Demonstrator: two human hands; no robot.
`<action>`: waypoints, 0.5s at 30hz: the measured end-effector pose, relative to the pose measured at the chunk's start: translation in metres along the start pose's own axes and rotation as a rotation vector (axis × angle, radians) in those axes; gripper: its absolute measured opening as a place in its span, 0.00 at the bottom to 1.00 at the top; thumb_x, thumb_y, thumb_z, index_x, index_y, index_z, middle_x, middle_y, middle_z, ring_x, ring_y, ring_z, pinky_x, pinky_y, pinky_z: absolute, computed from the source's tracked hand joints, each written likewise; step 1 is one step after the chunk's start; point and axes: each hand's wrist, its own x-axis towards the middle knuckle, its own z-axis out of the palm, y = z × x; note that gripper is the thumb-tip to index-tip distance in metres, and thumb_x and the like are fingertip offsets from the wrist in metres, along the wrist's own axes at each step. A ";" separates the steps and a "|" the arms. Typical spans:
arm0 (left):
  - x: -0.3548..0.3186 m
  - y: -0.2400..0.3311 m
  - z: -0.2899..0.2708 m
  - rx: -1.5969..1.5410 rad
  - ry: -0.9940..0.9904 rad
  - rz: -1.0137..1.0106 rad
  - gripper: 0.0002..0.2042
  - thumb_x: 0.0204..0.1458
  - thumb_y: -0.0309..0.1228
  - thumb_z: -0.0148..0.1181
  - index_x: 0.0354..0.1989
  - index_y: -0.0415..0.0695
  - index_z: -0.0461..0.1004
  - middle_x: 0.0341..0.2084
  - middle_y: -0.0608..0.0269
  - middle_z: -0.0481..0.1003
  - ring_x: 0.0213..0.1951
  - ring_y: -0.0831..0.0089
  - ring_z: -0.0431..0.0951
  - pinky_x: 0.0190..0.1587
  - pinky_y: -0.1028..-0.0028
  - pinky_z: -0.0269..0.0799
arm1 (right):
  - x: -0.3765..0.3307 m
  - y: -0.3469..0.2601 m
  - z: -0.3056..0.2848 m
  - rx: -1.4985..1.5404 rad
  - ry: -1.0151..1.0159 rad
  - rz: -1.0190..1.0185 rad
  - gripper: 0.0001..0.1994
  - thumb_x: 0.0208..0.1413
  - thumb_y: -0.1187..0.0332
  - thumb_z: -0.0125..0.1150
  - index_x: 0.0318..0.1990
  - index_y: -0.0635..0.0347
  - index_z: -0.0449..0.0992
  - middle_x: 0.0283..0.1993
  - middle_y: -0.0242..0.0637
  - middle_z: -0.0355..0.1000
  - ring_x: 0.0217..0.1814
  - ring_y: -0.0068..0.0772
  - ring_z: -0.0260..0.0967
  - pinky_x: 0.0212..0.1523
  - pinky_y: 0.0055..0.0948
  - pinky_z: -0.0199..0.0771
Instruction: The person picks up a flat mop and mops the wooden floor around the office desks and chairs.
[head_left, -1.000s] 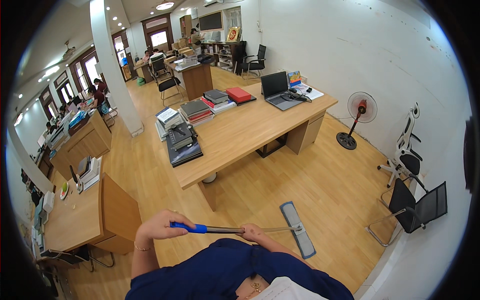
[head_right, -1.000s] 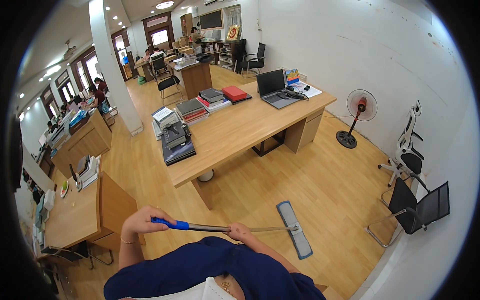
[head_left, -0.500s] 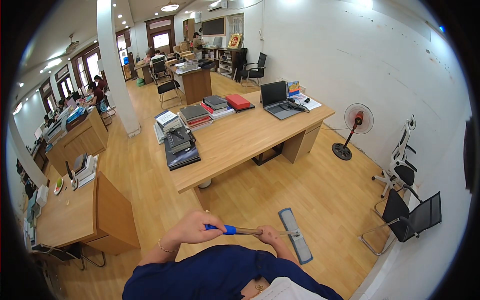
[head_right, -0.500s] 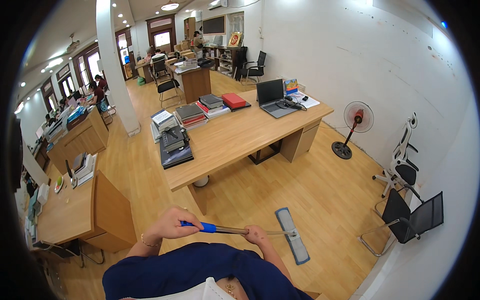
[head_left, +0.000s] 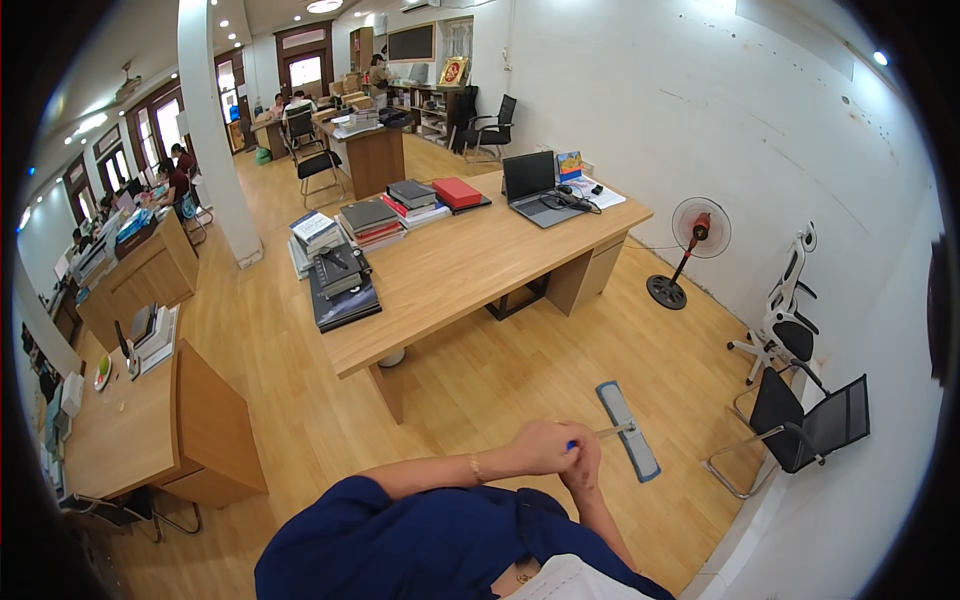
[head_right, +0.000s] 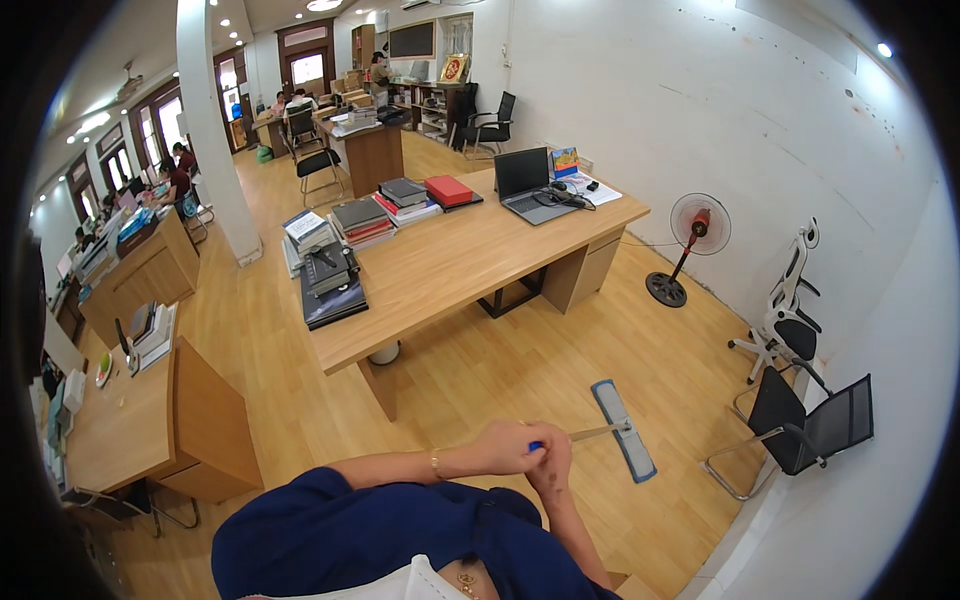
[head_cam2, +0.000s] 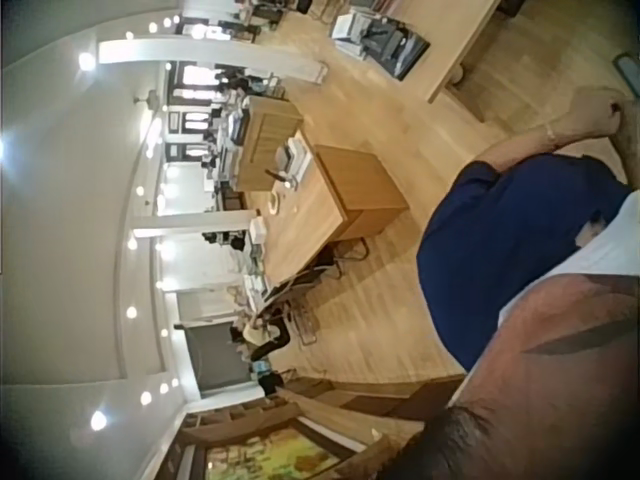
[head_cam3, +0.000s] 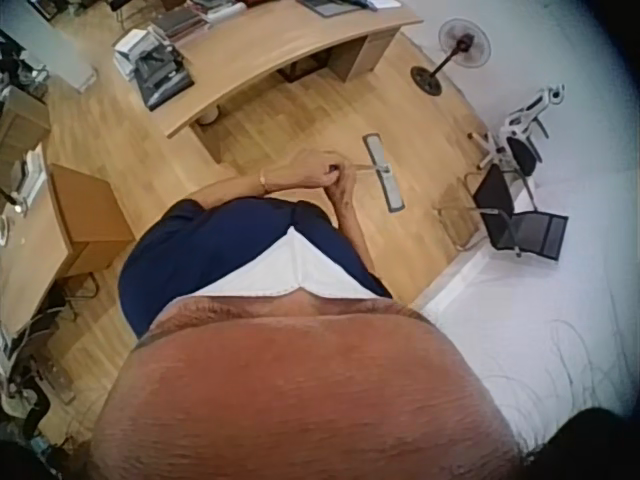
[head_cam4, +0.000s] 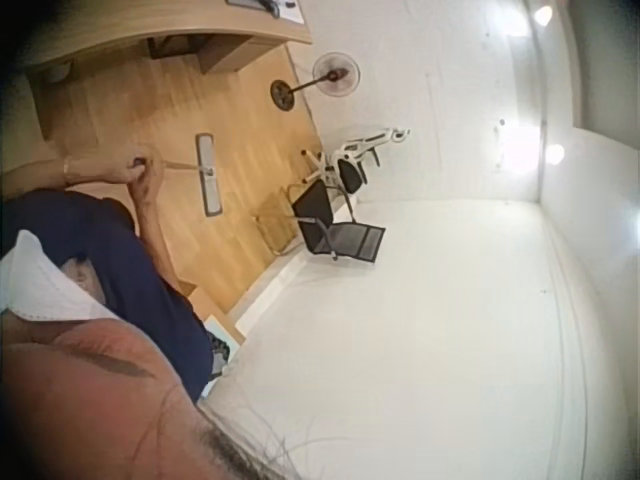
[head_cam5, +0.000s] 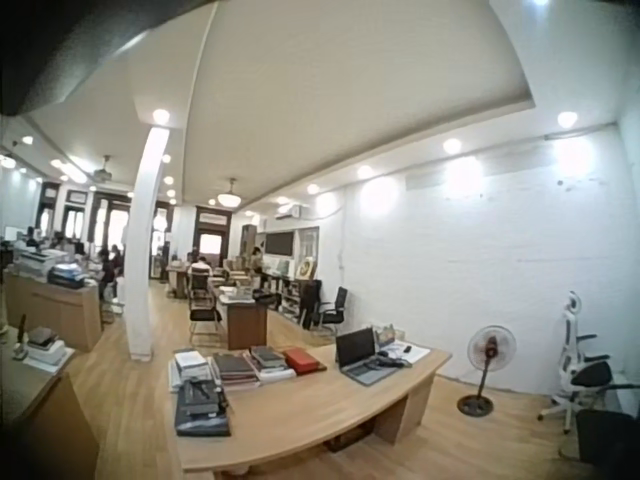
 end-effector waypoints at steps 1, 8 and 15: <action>0.007 0.006 0.010 0.053 -0.093 -0.017 0.12 0.43 0.37 0.55 0.38 0.52 0.72 0.22 0.57 0.75 0.27 0.53 0.75 0.28 0.60 0.69 | -0.007 0.004 -0.006 0.027 0.056 0.125 0.12 0.39 0.66 0.64 0.33 0.58 0.73 0.34 0.42 0.73 0.36 0.46 0.70 0.37 0.35 0.68; 0.009 0.021 0.051 -0.413 -0.319 0.177 0.22 0.48 0.43 0.57 0.49 0.47 0.65 0.23 0.55 0.74 0.27 0.57 0.75 0.28 0.63 0.68 | -0.065 -0.008 -0.064 -0.039 0.435 0.441 0.08 0.45 0.75 0.61 0.34 0.61 0.70 0.33 0.41 0.68 0.42 0.39 0.68 0.44 0.31 0.66; -0.013 -0.040 0.087 -0.263 -0.791 0.134 0.26 0.48 0.45 0.58 0.52 0.42 0.64 0.25 0.54 0.74 0.30 0.59 0.75 0.31 0.64 0.67 | -0.124 -0.024 -0.127 -0.049 0.601 0.405 0.03 0.53 0.79 0.54 0.29 0.63 0.67 0.33 0.37 0.67 0.38 0.32 0.65 0.46 0.29 0.65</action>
